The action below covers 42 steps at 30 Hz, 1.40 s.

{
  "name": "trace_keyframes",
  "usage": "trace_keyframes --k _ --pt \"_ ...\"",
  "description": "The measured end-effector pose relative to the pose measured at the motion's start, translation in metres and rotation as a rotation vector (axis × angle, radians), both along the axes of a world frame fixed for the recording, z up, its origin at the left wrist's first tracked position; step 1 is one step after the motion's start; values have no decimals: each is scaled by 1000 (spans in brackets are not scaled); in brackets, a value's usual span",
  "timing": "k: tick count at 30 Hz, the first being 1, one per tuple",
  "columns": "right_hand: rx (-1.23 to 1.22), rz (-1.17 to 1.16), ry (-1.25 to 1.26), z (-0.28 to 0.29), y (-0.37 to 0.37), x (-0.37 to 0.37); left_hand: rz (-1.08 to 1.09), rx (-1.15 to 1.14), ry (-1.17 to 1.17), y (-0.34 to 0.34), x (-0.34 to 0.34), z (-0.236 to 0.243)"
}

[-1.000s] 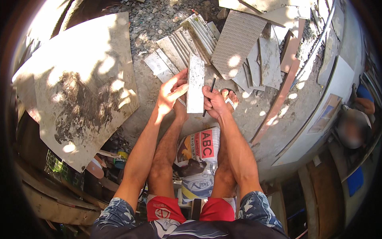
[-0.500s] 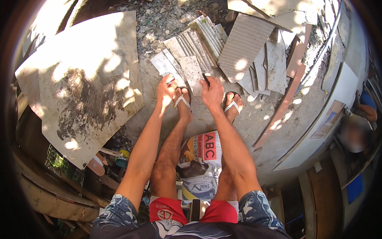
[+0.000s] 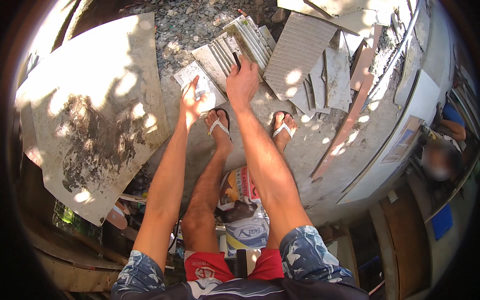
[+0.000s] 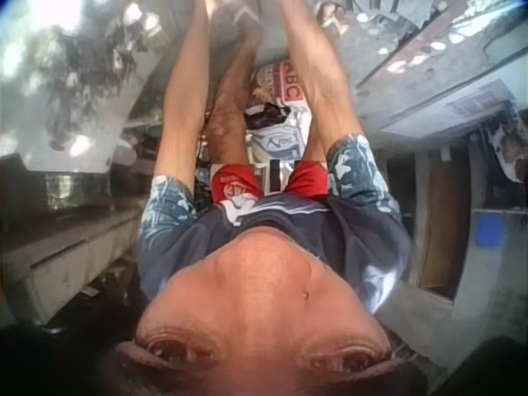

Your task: The person selects a rectangular tile from a pile, marks it with a pencil, and then uses an angle grinder to cut along the marked line. The person handles the tile and tool with both hands while working on the ground.

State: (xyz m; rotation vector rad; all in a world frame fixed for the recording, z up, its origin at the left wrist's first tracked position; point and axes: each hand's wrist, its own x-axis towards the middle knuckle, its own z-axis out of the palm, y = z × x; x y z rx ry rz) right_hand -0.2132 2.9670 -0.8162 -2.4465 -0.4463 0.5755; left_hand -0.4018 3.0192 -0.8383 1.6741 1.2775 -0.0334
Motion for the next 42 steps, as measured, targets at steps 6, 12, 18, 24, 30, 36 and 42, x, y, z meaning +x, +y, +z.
trace_keyframes --k 6,12,18,24,30,36,42 --pt "-311 194 -18 -3 25 29 192 -126 129 -44 11 6" --pt "-239 266 109 13 11 -14 400 -349 102 -63 7 6" --pt "-133 396 153 16 -12 -48 513 56 -234 -26 31 8" --pt "43 235 110 0 -9 -3 348 52 -60 5 45 5" --pt "-357 335 12 -3 12 65 403 143 -52 4 50 11" --pt "-331 296 90 -5 4 64 210 435 -14 42 82 22" --pt "-271 226 173 2 16 70 -154 398 -23 93 143 17"
